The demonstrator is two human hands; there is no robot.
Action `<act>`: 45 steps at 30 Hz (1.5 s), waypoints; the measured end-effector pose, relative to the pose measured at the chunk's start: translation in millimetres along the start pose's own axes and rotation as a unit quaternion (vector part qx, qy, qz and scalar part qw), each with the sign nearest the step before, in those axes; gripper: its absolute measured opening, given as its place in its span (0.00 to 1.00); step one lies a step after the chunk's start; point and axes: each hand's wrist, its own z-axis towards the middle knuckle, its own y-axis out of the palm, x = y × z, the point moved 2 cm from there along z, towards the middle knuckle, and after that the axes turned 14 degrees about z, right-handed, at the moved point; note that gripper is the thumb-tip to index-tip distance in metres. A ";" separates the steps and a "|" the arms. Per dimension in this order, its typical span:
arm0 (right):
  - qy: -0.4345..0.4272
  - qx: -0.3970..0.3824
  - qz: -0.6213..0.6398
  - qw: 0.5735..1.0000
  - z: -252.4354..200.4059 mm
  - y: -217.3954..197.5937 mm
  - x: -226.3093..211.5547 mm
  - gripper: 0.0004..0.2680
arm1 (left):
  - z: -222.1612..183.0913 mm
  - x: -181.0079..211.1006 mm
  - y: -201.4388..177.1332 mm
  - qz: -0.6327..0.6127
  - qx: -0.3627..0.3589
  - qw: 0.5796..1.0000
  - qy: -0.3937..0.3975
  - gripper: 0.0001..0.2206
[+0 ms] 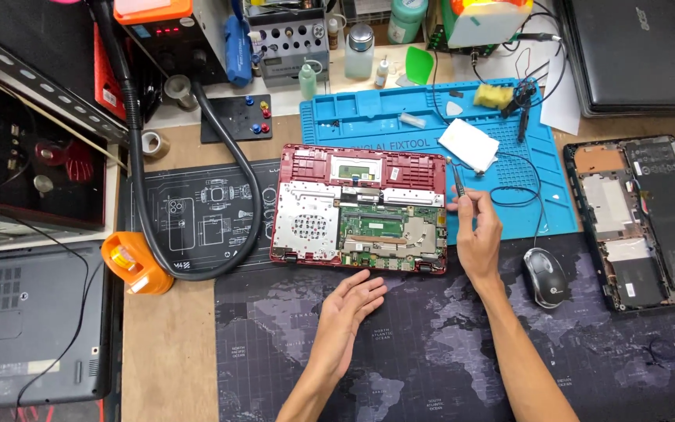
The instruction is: Repairing a laptop by connecting internal ribbon cables and components
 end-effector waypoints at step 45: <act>0.167 -0.280 -0.024 0.945 31.4 -6.3 -56.2 0.16 | -0.9 -17.6 -34.1 0.128 0.117 0.984 0.042 0.20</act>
